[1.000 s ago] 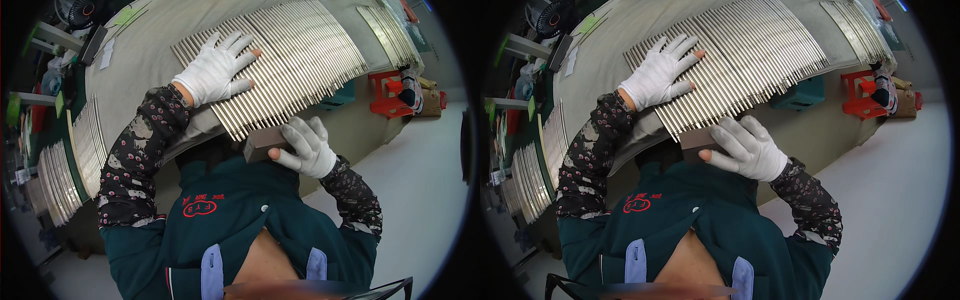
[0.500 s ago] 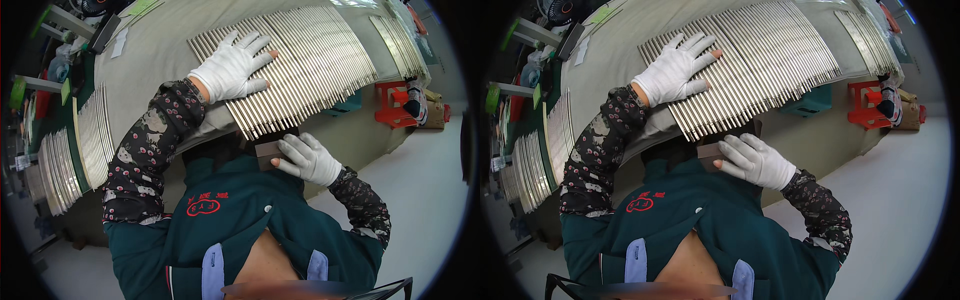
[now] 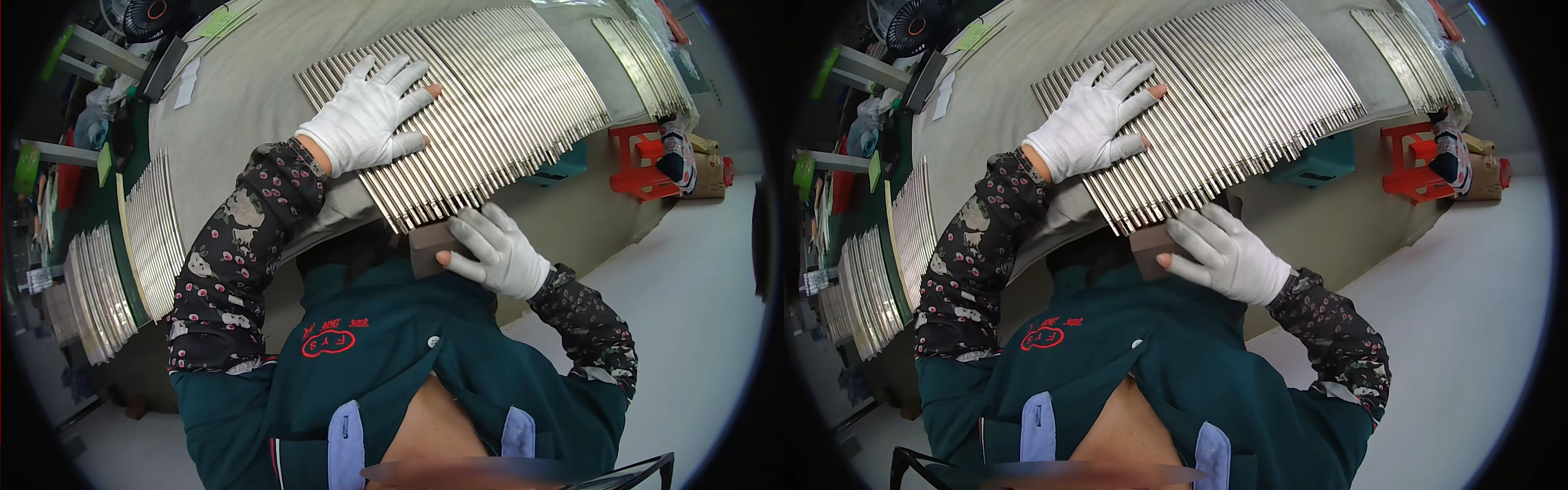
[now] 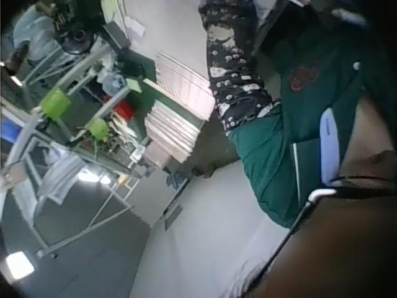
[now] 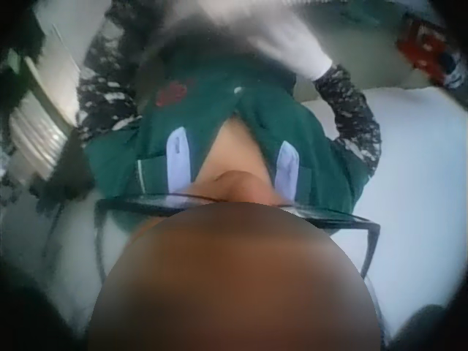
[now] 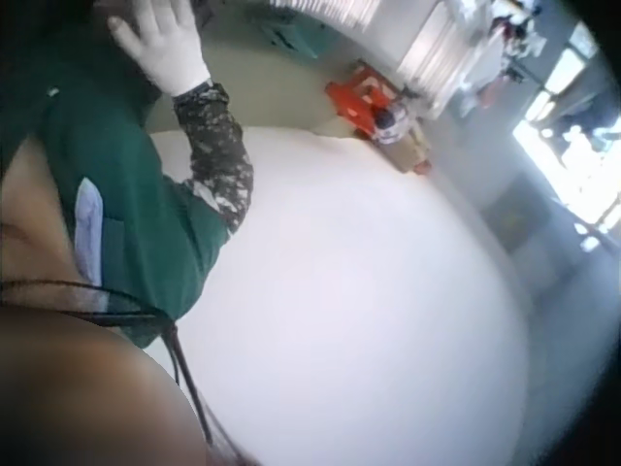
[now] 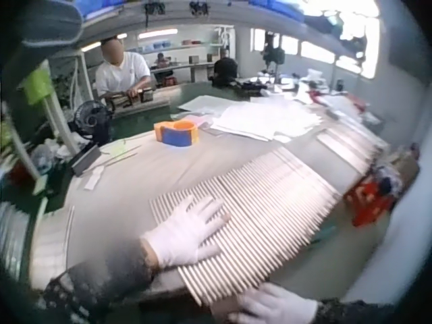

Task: The recorder is using a sanding block to sand the edges of several flat, metallic or plastic components laid out in rows on a workbench.

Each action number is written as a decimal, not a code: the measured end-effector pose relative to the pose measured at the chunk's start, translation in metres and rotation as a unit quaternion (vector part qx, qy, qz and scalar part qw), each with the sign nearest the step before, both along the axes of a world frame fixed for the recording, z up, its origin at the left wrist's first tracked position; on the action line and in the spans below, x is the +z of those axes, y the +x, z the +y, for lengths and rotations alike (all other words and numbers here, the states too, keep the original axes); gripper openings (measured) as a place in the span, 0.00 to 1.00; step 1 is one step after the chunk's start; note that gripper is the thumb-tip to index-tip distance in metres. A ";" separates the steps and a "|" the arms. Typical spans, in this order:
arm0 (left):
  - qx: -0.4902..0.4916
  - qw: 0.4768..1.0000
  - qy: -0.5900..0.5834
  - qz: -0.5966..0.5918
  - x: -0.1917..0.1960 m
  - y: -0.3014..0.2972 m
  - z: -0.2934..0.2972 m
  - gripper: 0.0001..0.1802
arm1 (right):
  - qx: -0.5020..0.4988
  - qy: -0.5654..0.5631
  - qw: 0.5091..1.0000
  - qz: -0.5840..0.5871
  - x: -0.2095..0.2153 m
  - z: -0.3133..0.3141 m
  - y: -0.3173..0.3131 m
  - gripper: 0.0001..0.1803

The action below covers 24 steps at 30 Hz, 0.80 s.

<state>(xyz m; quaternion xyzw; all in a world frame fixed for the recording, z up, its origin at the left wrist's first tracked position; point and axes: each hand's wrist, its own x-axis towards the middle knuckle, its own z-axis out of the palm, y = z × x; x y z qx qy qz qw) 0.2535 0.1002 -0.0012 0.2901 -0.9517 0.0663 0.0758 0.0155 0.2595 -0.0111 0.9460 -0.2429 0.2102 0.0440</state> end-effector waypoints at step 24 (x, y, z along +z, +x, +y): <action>0.003 0.998 0.063 -0.015 0.012 0.000 0.002 0.41 | -0.398 -0.032 0.907 -0.131 0.025 0.015 -0.031 0.36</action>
